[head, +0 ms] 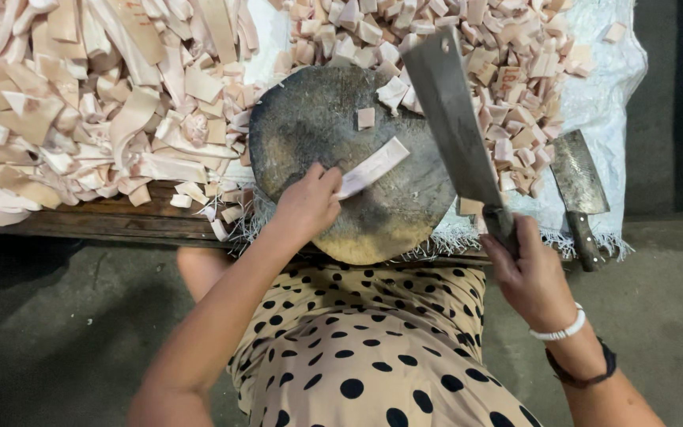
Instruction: The person cuts long strips of pork skin into small square pieces using a cleaver on a wooden chopping board, handling the strips by hand and moving the cut pieces into a large pile on the bench.
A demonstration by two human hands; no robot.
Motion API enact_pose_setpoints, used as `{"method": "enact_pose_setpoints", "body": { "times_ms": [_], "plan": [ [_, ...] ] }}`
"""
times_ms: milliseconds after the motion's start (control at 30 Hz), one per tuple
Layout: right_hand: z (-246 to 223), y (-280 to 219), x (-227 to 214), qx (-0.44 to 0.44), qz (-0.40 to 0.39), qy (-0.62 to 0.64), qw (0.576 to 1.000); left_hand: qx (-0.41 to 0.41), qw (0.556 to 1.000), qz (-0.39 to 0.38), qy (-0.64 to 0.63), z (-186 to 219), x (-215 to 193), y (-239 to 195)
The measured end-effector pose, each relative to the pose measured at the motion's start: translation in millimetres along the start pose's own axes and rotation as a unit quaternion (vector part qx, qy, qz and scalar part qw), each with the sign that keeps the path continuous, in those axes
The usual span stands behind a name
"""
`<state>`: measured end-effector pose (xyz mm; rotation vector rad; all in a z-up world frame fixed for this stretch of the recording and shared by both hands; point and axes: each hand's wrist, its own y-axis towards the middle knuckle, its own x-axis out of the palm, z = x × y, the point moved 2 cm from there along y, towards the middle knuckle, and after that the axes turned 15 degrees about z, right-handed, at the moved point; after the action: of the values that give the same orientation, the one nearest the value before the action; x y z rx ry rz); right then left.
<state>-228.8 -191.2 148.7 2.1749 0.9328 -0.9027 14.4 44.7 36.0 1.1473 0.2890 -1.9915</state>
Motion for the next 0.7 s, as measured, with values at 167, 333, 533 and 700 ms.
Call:
{"method": "enact_pose_setpoints", "body": {
  "times_ms": [167, 333, 533, 700],
  "plan": [
    [6, -14, 8, 0.022, -0.023, -0.008, 0.999, 0.023, 0.999, 0.035, -0.022, 3, -5, -9],
    [42, -15, 41, 0.046, -0.239, -0.115, 0.963, -0.034, 0.999, -0.006, -0.016, 2, -13, -14],
    [19, -5, 26, 0.070, -0.170, -0.016, 0.983, -0.024, 0.998, 0.025, -0.044, 10, -6, -18],
    [15, -7, 17, 0.024, -0.106, -0.023, 0.994, -0.056, 0.998, 0.020, -0.018, 11, -10, -20]
  ]
}}
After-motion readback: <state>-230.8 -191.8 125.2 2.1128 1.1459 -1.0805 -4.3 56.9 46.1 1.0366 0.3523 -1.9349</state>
